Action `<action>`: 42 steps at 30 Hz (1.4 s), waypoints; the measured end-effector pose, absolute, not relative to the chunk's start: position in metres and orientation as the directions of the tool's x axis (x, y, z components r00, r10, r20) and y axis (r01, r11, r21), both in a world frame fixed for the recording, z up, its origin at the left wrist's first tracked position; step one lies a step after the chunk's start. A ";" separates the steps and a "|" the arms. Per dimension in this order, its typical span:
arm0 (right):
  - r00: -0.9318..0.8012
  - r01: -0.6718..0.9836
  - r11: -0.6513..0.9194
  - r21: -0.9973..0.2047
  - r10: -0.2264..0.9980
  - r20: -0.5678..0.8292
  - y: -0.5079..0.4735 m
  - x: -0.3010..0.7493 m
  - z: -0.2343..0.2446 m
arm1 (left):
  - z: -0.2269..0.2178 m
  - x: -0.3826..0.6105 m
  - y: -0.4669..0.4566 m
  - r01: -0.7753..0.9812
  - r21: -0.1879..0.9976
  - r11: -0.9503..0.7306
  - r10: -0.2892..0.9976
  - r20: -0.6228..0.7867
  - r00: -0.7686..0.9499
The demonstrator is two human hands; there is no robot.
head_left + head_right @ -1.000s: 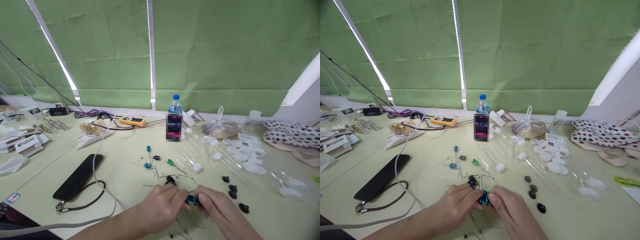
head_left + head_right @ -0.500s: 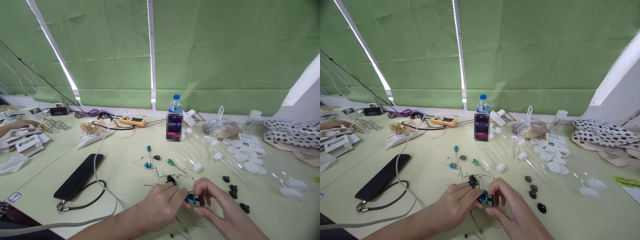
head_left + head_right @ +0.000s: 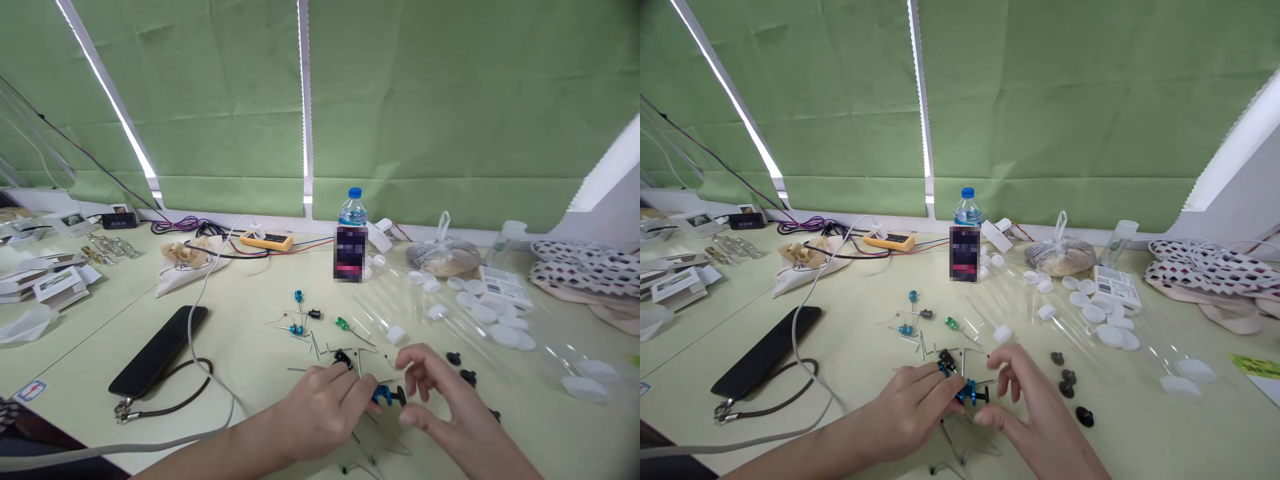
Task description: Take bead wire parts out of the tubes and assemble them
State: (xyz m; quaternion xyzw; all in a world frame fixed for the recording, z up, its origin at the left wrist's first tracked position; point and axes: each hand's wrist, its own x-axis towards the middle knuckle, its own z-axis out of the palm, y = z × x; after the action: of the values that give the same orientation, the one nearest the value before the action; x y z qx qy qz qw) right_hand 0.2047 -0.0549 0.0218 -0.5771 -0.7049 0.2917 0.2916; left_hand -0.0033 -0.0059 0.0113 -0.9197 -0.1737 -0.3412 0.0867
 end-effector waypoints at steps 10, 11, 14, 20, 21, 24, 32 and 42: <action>-0.107 0.636 0.143 -0.758 0.990 0.096 -0.055 0.205 0.027 | 0.013 -0.004 -0.005 0.388 -0.110 -0.915 0.231 0.647 0.726; -0.124 0.632 0.120 -0.766 0.991 0.053 -0.055 0.205 0.028 | 0.013 -0.004 -0.006 0.379 -0.124 -0.917 0.215 0.645 0.733; -0.201 0.628 0.090 -0.773 0.978 -0.049 -0.056 0.204 0.027 | 0.015 -0.004 -0.006 0.368 -0.151 -0.918 0.195 0.634 0.748; -0.085 0.587 0.076 -0.806 0.996 0.032 -0.055 0.207 0.020 | 0.014 -0.005 -0.005 0.392 -0.168 -0.904 0.206 0.632 0.747; -0.103 0.568 0.065 -0.821 0.995 0.008 -0.054 0.207 0.021 | 0.014 -0.005 -0.005 0.389 -0.172 -0.905 0.202 0.632 0.749; -0.206 0.558 0.057 -0.828 0.976 -0.071 -0.055 0.204 0.025 | 0.015 -0.005 -0.006 0.380 -0.193 -0.905 0.184 0.626 0.758; -0.136 0.512 0.034 -0.858 0.990 -0.042 -0.054 0.204 0.024 | 0.016 -0.006 -0.006 0.406 -0.196 -0.893 0.200 0.635 0.746; -0.147 0.522 0.047 -0.851 0.989 -0.036 -0.054 0.208 0.024 | 0.014 -0.006 -0.006 0.388 -0.193 -0.901 0.188 0.633 0.751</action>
State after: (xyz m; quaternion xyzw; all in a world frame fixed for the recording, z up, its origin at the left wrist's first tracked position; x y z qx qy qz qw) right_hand 0.2081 -0.0544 0.0236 -0.5766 -0.6550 0.3798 0.3069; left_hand -0.0055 -0.0060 0.0144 -0.9223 -0.1561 -0.3164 0.1579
